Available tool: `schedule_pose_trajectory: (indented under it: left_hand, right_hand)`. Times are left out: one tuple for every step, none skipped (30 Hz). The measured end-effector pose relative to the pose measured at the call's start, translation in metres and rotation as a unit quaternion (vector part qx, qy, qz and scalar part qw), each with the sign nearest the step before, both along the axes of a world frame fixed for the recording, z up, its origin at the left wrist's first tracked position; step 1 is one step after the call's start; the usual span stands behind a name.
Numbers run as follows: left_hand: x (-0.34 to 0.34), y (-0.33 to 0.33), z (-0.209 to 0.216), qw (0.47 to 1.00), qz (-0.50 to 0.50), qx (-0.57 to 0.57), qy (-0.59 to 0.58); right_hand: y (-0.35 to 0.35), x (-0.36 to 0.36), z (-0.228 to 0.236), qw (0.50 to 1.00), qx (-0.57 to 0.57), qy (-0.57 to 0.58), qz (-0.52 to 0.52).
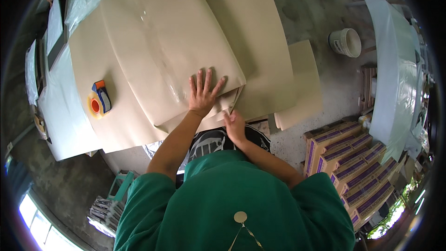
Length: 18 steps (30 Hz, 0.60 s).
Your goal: The person wraps individual flat items in brown paper by placing them on a large sheet, folding the paper over them, and securing the folds with tape from a hand dispenser.
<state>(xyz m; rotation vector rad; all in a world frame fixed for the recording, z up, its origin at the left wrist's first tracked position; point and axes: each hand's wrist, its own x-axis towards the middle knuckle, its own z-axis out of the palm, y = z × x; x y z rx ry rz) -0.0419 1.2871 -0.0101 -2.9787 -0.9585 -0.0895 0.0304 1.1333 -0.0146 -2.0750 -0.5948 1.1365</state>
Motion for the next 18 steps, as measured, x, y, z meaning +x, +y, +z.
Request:
schedule_pose_trajectory:
  left_hand:
    - [0.002,-0.001,0.001,1.000,0.003,-0.004,-0.015]
    - [0.003,-0.002,0.002,1.000,0.005,-0.008,-0.030]
    - [0.000,-0.001,0.002,0.999,0.012,-0.009,-0.041]
    - [0.002,0.000,0.009,0.999,0.015,-0.033,-0.005]
    - [0.006,0.001,0.016,0.998,0.017,-0.057,0.031]
    - [0.007,0.001,0.023,0.994,0.022,-0.081,0.068]
    - [0.005,0.002,0.022,0.991,0.033,-0.127,0.024]
    - [-0.007,0.003,0.025,0.990,0.040,-0.138,0.006]
    - [-0.026,-0.001,0.027,0.987,0.044,-0.155,-0.016]
    - [-0.049,-0.010,0.027,0.982,0.053,-0.175,-0.038]
    - [-0.085,-0.022,0.021,0.988,0.050,-0.149,0.009]
    - [-0.113,-0.033,0.015,0.990,0.044,-0.125,0.055]
    - [-0.116,-0.043,0.016,0.992,0.035,-0.111,0.044]
    - [-0.119,-0.043,0.013,0.994,0.034,-0.099,0.043]
    - [-0.118,-0.042,0.011,0.995,0.039,-0.083,0.041]
    - [-0.117,-0.042,0.010,0.996,0.046,-0.067,0.039]
    - [-0.118,-0.044,0.009,0.994,0.065,-0.087,0.024]
    - [-0.119,-0.045,0.012,0.991,0.081,-0.109,0.011]
  right_hand:
    - [0.004,-0.013,-0.002,0.981,-0.009,0.174,-0.082]
    - [0.005,-0.022,-0.004,0.926,-0.016,0.343,-0.159]
    - [0.007,-0.023,-0.002,0.947,-0.033,0.304,-0.099]
    - [0.008,-0.018,0.000,0.959,0.000,0.277,-0.053]
    - [0.010,-0.009,0.001,0.968,0.034,0.248,-0.007]
    - [0.012,0.000,0.008,0.973,0.068,0.219,0.040]
    - [0.018,0.007,0.017,0.968,0.056,0.238,0.050]
    - [0.020,0.012,0.023,0.964,0.066,0.255,0.025]
    - [0.017,0.022,0.027,0.961,0.071,0.267,-0.002]
    - [0.010,0.034,0.031,0.957,0.071,0.280,-0.026]
    - [0.011,0.047,0.038,0.949,0.064,0.303,-0.064]
    - [0.017,0.059,0.046,0.938,0.057,0.325,-0.105]
    - [0.024,0.066,0.054,0.936,0.055,0.330,-0.108]
    - [0.032,0.067,0.058,0.936,0.060,0.329,-0.107]
    - [0.042,0.070,0.060,0.937,0.067,0.327,-0.098]
    - [0.047,0.070,0.060,0.938,0.074,0.326,-0.089]
    - [0.042,0.071,0.061,0.941,0.064,0.321,-0.086]
    - [0.041,0.071,0.059,0.942,0.058,0.317,-0.097]
